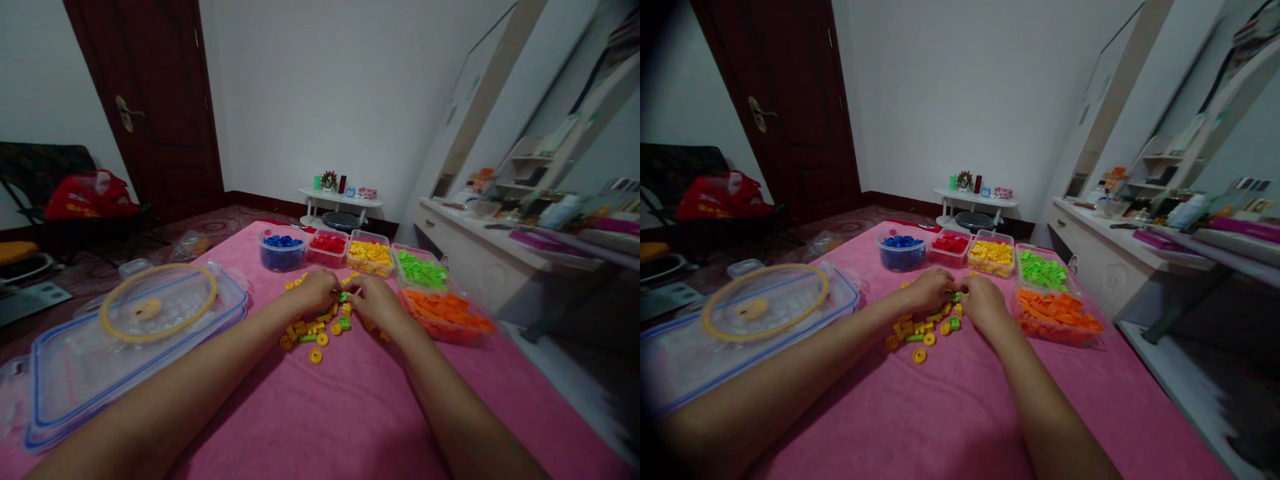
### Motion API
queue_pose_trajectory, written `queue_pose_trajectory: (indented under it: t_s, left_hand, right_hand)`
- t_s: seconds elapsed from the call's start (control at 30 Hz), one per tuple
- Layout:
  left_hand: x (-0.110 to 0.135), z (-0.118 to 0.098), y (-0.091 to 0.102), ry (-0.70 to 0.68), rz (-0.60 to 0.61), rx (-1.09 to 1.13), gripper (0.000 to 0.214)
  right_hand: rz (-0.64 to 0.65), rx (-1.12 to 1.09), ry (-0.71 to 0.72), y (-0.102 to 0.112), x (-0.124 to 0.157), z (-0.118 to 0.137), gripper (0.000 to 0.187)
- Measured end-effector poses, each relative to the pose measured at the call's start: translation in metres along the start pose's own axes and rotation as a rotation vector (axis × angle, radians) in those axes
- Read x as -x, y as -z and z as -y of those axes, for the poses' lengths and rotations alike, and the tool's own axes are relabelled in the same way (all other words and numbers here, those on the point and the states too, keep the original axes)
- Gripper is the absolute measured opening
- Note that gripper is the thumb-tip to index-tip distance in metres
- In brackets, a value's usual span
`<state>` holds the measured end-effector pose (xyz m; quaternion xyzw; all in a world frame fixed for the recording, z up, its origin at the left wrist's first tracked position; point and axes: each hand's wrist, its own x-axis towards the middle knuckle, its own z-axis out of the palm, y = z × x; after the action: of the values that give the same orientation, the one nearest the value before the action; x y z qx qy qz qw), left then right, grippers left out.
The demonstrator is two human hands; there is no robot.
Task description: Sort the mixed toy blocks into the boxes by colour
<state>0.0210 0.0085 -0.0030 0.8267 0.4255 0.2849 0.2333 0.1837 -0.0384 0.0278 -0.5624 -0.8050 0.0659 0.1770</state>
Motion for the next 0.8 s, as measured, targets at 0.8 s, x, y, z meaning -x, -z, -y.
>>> queue_pose_trajectory:
  t_s: [0.8]
  left_hand:
    - [0.006,0.017,0.013,0.224,-0.172,0.364,0.025]
  right_hand:
    - [0.342,0.249,0.115,0.010,0.021,0.023,0.026]
